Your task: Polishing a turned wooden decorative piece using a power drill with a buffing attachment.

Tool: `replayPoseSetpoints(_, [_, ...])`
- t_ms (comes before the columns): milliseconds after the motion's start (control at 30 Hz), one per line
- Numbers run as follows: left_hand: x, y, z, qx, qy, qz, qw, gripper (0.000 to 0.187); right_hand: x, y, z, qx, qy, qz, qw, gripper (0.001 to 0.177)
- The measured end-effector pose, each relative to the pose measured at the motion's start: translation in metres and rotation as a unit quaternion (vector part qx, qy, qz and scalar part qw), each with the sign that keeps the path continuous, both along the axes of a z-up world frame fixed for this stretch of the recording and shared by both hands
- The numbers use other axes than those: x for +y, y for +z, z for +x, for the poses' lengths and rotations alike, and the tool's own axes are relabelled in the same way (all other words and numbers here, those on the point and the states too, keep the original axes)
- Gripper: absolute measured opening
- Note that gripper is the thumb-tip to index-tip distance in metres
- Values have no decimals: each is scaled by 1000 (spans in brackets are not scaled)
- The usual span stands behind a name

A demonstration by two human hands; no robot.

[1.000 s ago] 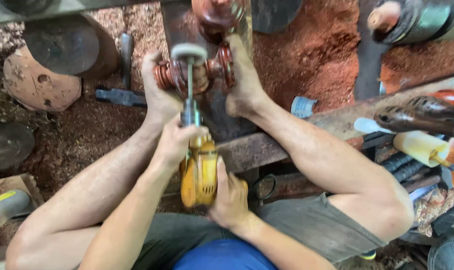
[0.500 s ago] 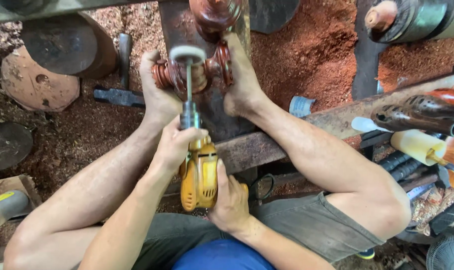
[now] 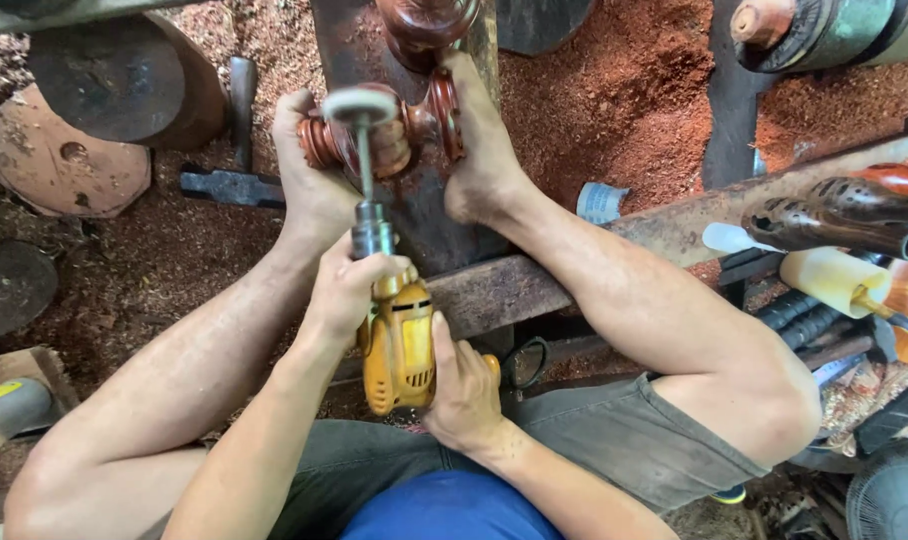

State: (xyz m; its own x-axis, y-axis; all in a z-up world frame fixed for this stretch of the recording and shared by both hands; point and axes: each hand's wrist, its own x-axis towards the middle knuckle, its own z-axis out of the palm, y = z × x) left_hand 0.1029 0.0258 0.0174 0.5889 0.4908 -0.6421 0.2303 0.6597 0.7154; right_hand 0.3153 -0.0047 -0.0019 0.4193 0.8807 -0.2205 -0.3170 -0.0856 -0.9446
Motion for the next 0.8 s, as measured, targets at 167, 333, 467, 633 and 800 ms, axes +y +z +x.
replayPoseSetpoints(167, [4,-23,29,2,-10,8,1000,25,9,12,-6,101,-33,-30,994,43])
replayPoseSetpoints(333, [0,-31,39,3,-16,-7,1000,28,8,1,-2,232,-37,25,972,40])
replayPoseSetpoints(467, [-8,-23,30,9,-19,-11,1000,27,13,19,-6,229,-61,-67,969,42])
replayPoseSetpoints(633, [-16,-22,18,19,-36,-18,999,27,14,22,-5,251,-61,-65,964,42])
replayPoseSetpoints(800, [-15,-28,-1,-4,-18,12,1000,27,2,-13,0,18,-24,-27,999,34])
